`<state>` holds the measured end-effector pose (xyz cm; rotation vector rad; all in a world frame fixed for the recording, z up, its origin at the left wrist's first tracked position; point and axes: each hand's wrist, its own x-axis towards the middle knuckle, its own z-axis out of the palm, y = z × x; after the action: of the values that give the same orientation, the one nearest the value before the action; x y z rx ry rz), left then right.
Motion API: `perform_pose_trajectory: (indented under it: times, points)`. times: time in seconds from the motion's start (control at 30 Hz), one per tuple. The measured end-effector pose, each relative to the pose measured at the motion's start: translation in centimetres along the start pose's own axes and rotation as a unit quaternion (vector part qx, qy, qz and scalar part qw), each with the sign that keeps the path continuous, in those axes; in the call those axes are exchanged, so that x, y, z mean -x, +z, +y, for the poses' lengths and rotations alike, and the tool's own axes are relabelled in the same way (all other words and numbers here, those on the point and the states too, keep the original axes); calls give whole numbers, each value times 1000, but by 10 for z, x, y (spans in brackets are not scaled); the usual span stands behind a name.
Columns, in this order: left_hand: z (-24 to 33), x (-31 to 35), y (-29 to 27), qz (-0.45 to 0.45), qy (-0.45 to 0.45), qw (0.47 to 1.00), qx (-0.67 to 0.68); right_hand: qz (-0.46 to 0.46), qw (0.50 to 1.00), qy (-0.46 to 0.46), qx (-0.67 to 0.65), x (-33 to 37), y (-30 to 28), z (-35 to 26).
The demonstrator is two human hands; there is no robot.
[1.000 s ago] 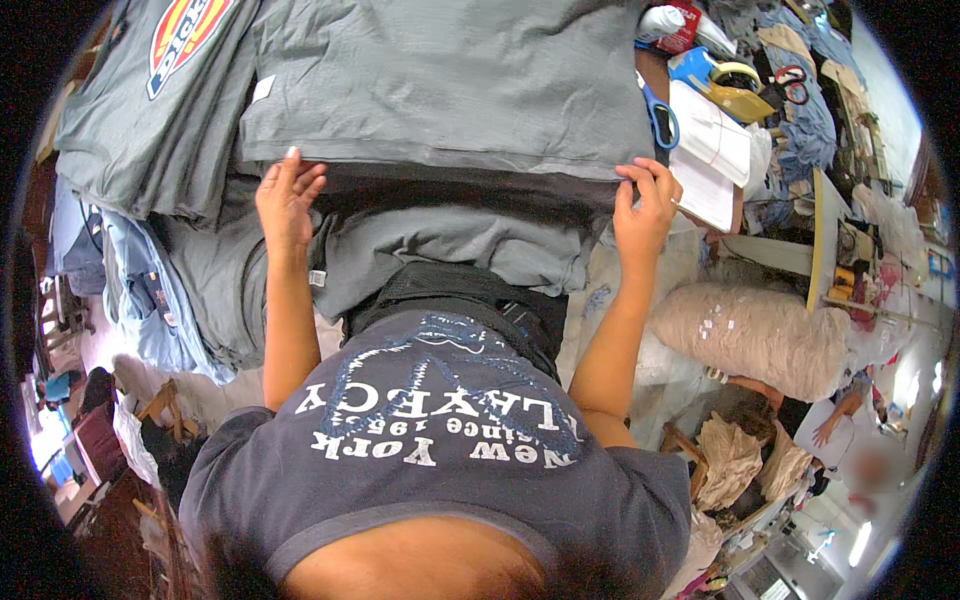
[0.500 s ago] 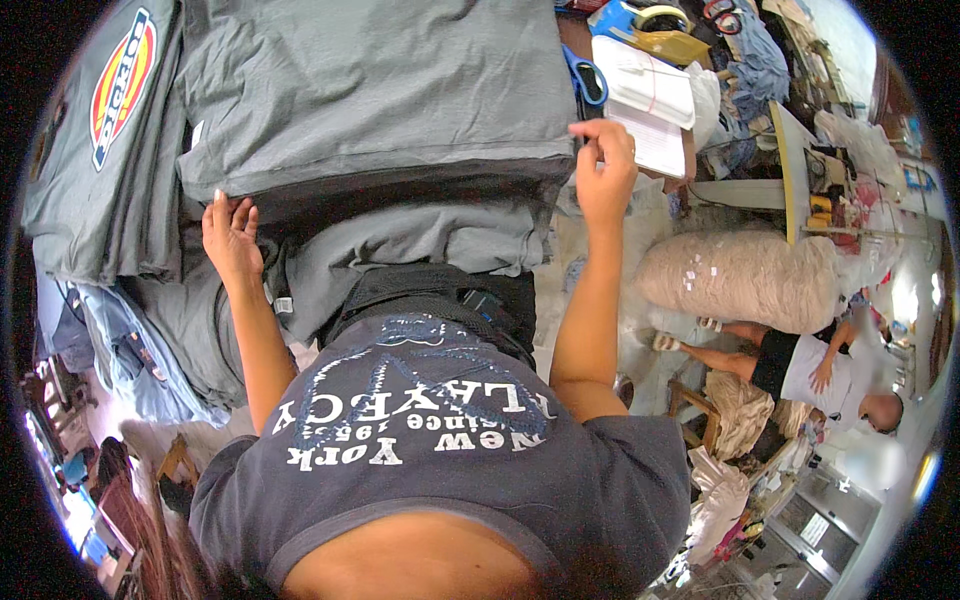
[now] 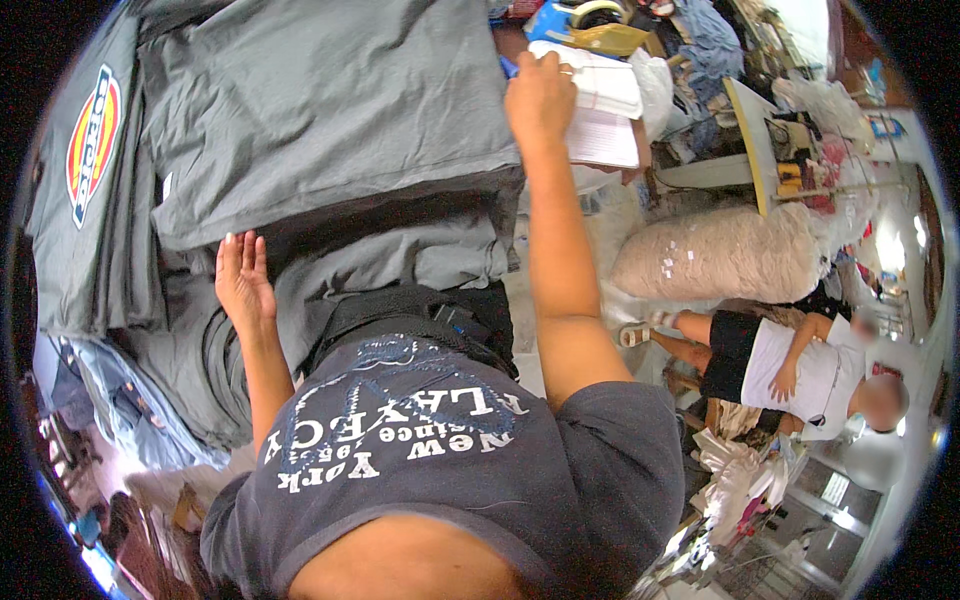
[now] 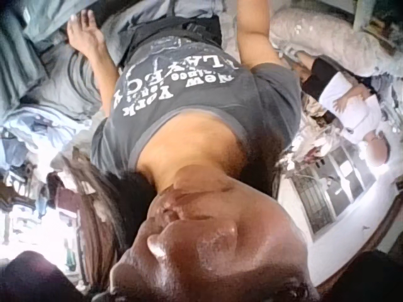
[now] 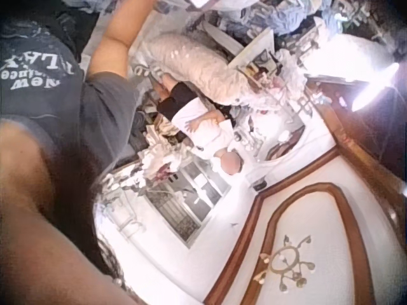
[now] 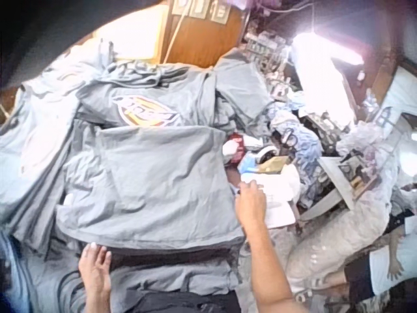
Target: The person sorts a stack of grey t-shirts on a work table, unfolding each one to check the front, using shears to trim loose threads, and stacking them back together.
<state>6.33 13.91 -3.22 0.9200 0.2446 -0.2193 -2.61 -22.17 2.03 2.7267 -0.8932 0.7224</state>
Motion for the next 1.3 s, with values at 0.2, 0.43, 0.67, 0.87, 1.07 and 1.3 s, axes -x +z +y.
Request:
perform_pose_trajectory:
  times: [0.2, 0.43, 0.67, 0.87, 1.07, 1.3]
  points:
    - [0, -4, 2, -34, -7, 999, 4, -10, 999, 44, 22, 2, -2, -15]
    - [-10, -8, 10, -66, -27, 997, -7, -71, 996, 49, 31, 4, -6, -23]
    - [-8, -6, 13, -30, -35, 999, 16, -148, 988, 26, 25, -8, -5, -29]
    - [-10, -4, 17, -31, -53, 997, 36, -182, 977, 26, 111, -13, -20, -33]
    - [-7, -2, 23, -14, -50, 998, 48, -142, 966, -41, 214, -26, -31, -20]
    - [-4, -2, 23, -6, -52, 997, 50, -101, 979, 31, 173, -31, -135, -4]
